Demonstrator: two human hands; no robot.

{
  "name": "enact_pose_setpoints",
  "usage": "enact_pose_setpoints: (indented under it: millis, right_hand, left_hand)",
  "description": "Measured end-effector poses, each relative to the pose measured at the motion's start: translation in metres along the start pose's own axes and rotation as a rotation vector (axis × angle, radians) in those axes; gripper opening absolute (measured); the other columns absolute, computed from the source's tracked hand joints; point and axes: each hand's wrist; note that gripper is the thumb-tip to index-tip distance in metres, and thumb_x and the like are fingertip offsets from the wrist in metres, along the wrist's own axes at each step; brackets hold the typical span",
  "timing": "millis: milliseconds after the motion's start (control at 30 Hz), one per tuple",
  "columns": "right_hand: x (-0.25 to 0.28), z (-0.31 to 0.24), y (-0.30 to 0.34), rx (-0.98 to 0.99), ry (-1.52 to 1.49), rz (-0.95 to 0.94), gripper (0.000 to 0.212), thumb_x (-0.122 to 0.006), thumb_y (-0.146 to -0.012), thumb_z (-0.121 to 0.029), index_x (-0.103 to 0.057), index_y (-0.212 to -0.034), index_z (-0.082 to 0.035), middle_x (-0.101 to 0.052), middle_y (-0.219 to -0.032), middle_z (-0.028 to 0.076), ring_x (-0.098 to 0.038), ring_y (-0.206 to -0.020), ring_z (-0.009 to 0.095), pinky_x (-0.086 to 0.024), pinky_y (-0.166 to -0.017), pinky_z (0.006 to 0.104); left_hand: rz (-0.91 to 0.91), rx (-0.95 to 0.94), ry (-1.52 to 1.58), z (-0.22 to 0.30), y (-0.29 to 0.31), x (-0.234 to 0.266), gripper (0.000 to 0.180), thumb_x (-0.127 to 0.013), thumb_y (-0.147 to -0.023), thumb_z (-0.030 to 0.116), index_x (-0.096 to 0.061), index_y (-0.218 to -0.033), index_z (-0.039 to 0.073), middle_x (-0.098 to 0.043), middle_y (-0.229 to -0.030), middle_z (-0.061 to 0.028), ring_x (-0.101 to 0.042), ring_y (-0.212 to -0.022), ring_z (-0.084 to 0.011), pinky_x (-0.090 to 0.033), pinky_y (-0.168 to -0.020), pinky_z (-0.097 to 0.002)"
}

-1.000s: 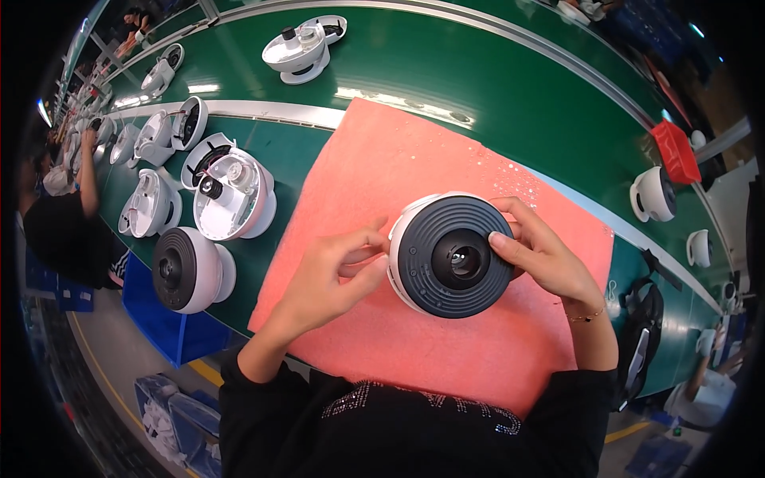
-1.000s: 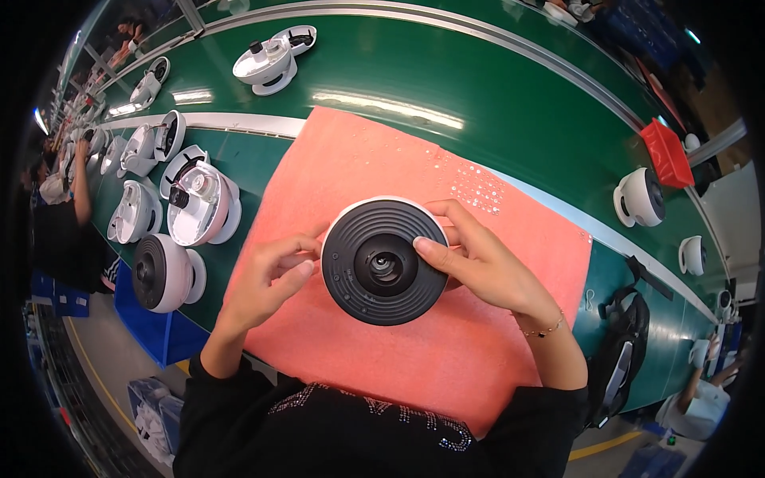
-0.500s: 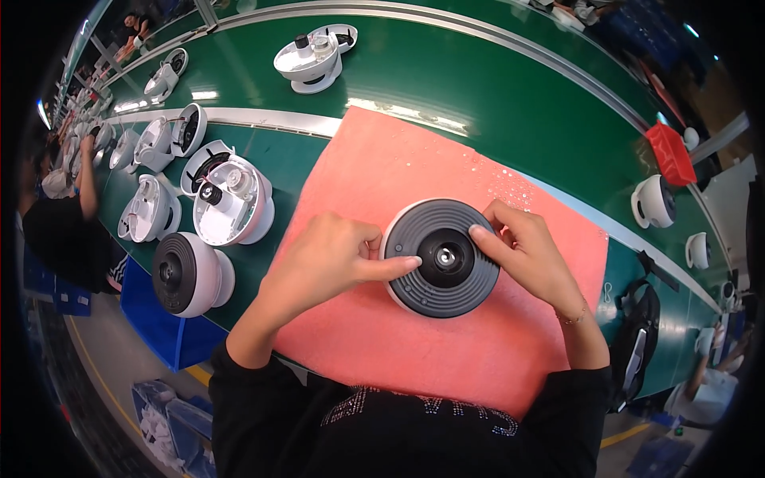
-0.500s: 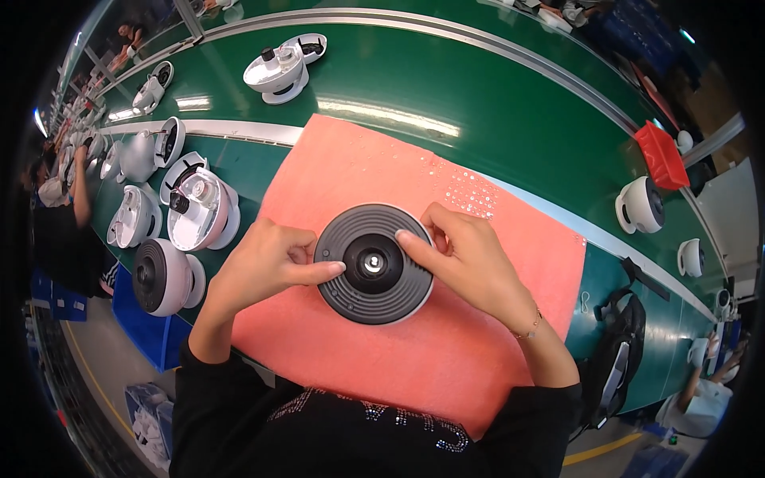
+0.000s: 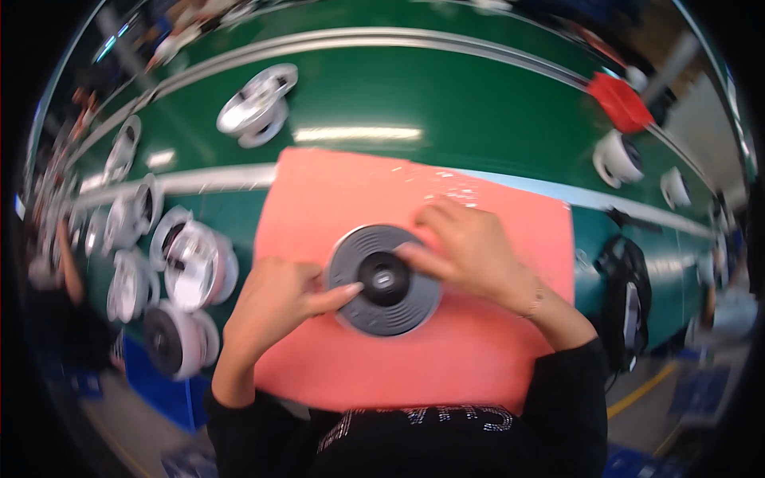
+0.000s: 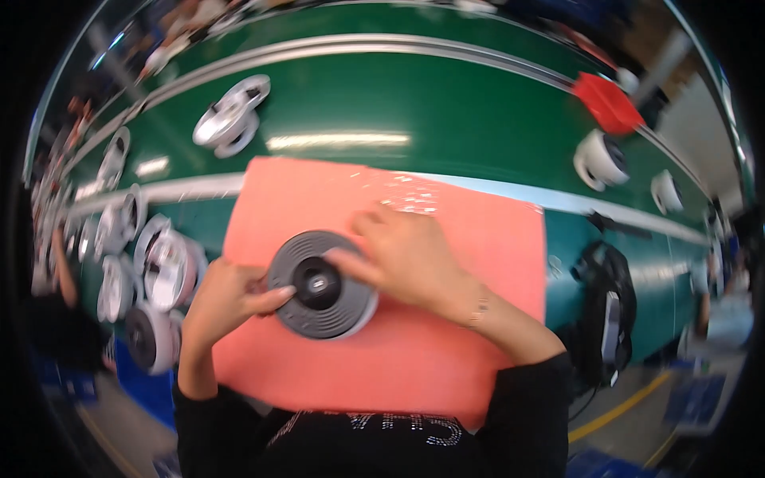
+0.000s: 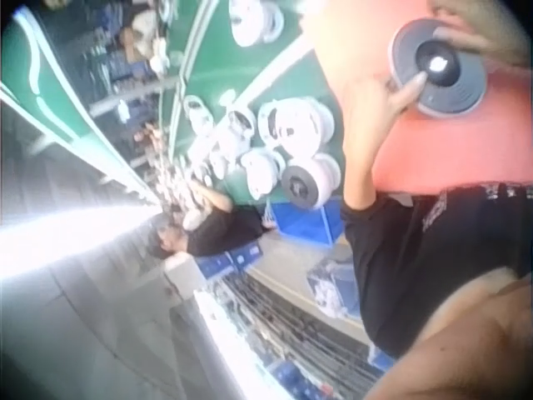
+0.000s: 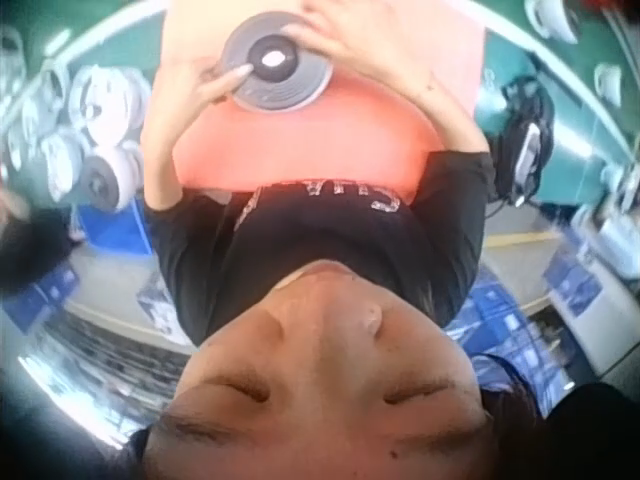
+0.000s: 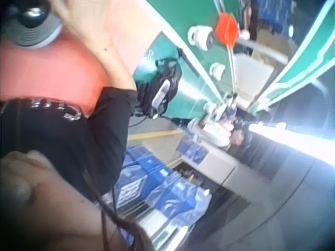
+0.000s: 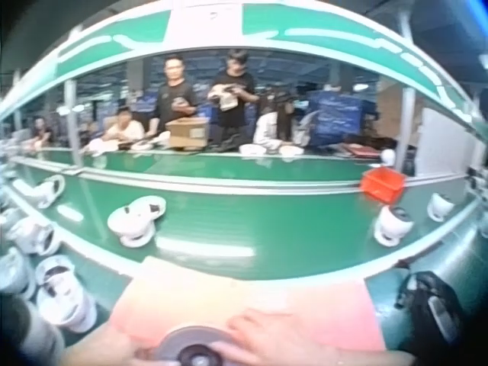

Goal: Assembling internal components and outer housings of security cameras on a production line.

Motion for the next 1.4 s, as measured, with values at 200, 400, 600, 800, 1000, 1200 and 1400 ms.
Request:
enact_pose_setpoints:
  millis: [200, 400, 600, 800, 1000, 1200, 1400]
  right_hand:
    - [-0.01, -0.024, 0.002, 0.438, -0.248, 0.033, 0.036, -0.065, -0.072, -0.031, -0.058, -0.096, -0.005, -0.053, -0.095, 0.009, -0.051, -0.092, 0.024, -0.039, -0.081, 0.0367]
    - [0.001, -0.018, 0.009, 0.561, -0.349, -0.144, 0.035, -0.059, -0.076, -0.012, -0.057, -0.112, -0.008, -0.053, -0.103, 0.011, -0.047, -0.102, 0.024, -0.034, -0.087, 0.0419]
    - [-0.004, -0.03, 0.007, 0.376, -0.318, 0.053, 0.033, -0.062, -0.076, -0.014, -0.056, -0.107, -0.007, -0.054, -0.101, 0.01, -0.051, -0.097, 0.024, -0.038, -0.084, 0.0395]
    - [-0.008, -0.021, 0.006, 0.542, -0.271, -0.024, 0.04, -0.065, -0.075, -0.019, -0.053, -0.11, -0.006, -0.054, -0.104, 0.011, -0.051, -0.099, 0.026, -0.04, -0.084, 0.0383]
    - [-0.021, 0.011, 0.015, -0.099, -0.566, -0.166, 0.048, -0.049, -0.088, -0.04, -0.047, -0.117, -0.001, -0.049, -0.118, 0.017, -0.051, -0.106, 0.029, -0.04, -0.089, 0.0359]
    - [-0.027, 0.001, 0.013, -0.233, -1.028, -0.352, 0.051, -0.055, -0.087, -0.037, -0.039, -0.121, -0.002, -0.05, -0.116, 0.015, -0.049, -0.11, 0.023, -0.04, -0.091, 0.034]
    - [0.01, -0.02, -0.003, -0.11, -0.7, 0.095, 0.075, -0.084, -0.055, -0.032, -0.043, -0.11, -0.002, -0.053, -0.107, 0.014, -0.055, -0.101, 0.025, -0.044, -0.086, 0.0349]
  left_hand:
    - [0.032, 0.056, 0.004, -0.009, 0.006, -0.007, 0.033, -0.067, -0.072, 0.028, -0.06, -0.06, -0.002, -0.057, -0.047, -0.0085, -0.056, -0.041, -0.0174, -0.043, -0.044, -0.0268]
    - [0.016, 0.0, 0.028, -0.004, 0.002, -0.013, 0.029, -0.066, -0.072, 0.024, -0.06, -0.063, -0.002, -0.058, -0.048, -0.0081, -0.056, -0.042, -0.0147, -0.042, -0.043, -0.0254]
    - [-0.014, 0.03, 0.041, 0.0, 0.001, -0.005, 0.029, -0.067, -0.072, 0.027, -0.061, -0.065, -0.001, -0.059, -0.051, -0.0076, -0.058, -0.044, -0.0149, -0.042, -0.044, -0.0253]
    - [0.011, 0.016, -0.038, -0.005, 0.004, -0.007, 0.035, -0.068, -0.071, 0.033, -0.062, -0.063, 0.0, -0.058, -0.049, -0.0071, -0.058, -0.044, -0.0179, -0.043, -0.044, -0.0272]
    - [-0.185, 0.127, 0.019, -0.012, -0.004, -0.022, 0.04, -0.058, -0.08, 0.038, -0.062, -0.083, -0.001, -0.062, -0.064, -0.0108, -0.061, -0.059, -0.0175, -0.047, -0.056, -0.0312]
    - [-0.132, 0.141, 1.052, -0.024, 0.02, -0.057, 0.061, -0.058, -0.081, 0.032, -0.038, -0.126, -0.005, -0.051, -0.116, -0.0128, -0.052, -0.105, -0.0197, -0.041, -0.089, -0.0314]
    - [0.301, -0.336, 0.603, 0.014, 0.002, -0.033, 0.083, -0.074, -0.062, 0.019, -0.033, -0.129, -0.009, -0.056, -0.111, -0.0184, -0.059, -0.097, -0.023, -0.054, -0.068, -0.0284]
Point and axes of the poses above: each hand's wrist, its own y-axis away from the middle knuckle, its own x-axis out of the back of the hand, z = x × y
